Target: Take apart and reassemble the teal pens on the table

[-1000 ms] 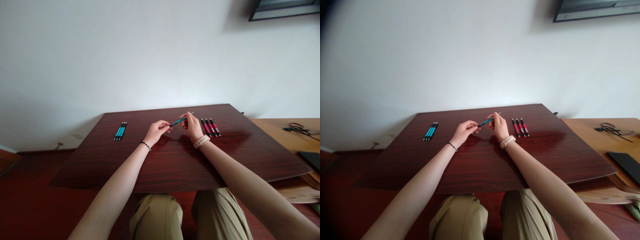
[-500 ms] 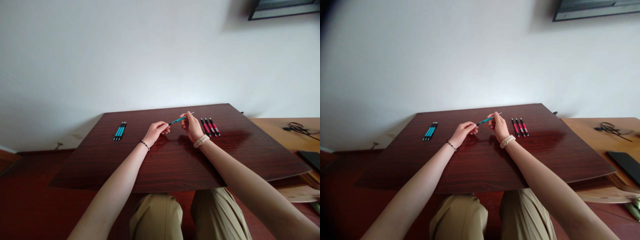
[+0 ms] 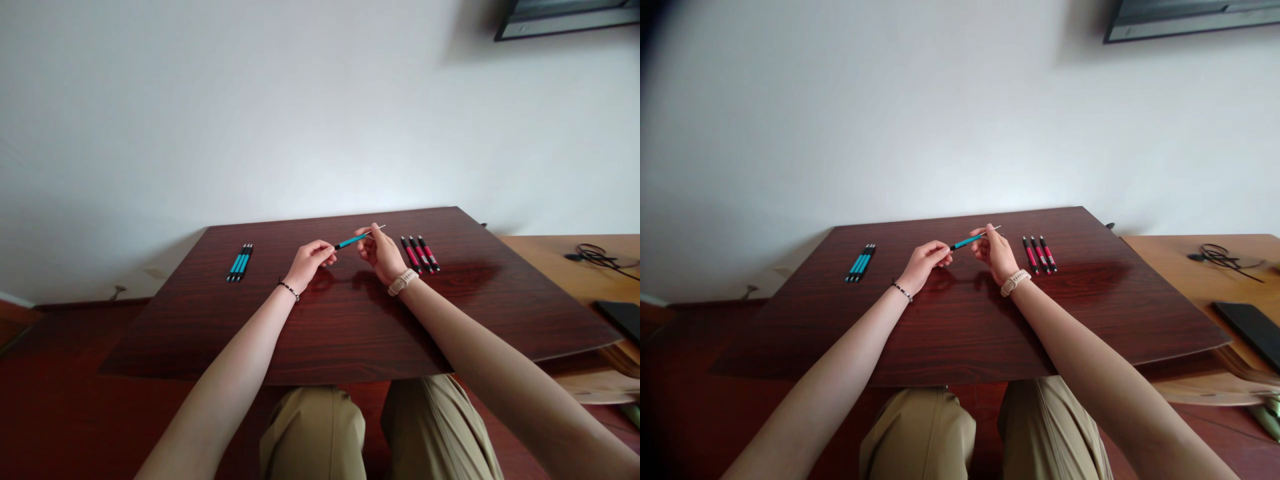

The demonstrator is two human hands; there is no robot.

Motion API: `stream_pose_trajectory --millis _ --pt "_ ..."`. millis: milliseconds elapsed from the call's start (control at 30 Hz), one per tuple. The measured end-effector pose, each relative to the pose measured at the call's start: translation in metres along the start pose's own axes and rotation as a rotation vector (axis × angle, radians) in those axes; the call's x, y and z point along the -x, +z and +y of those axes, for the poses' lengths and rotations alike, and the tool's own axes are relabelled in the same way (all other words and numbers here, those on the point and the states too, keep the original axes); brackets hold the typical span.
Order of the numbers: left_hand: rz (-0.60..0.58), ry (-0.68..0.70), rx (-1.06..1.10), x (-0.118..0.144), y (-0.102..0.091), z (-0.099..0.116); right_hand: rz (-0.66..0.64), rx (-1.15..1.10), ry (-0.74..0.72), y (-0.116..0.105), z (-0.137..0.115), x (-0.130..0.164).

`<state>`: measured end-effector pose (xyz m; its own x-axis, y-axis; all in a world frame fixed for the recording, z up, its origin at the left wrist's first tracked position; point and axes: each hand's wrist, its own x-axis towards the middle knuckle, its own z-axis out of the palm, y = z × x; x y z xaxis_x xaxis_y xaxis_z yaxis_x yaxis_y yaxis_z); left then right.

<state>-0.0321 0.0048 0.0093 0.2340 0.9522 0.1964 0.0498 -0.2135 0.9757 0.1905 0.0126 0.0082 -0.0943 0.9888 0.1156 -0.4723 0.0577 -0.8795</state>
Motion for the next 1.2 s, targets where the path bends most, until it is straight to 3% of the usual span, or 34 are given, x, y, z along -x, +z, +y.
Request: stream_pose_trajectory --millis 733,1200 --pt "0.068 0.074 -0.066 -0.0033 0.001 -0.0029 0.048 0.054 -0.058 0.0046 0.001 0.0017" --pt "-0.025 0.016 -0.073 -0.0034 -0.0027 -0.0056 0.032 0.084 -0.033 0.0074 -0.0025 0.0045"
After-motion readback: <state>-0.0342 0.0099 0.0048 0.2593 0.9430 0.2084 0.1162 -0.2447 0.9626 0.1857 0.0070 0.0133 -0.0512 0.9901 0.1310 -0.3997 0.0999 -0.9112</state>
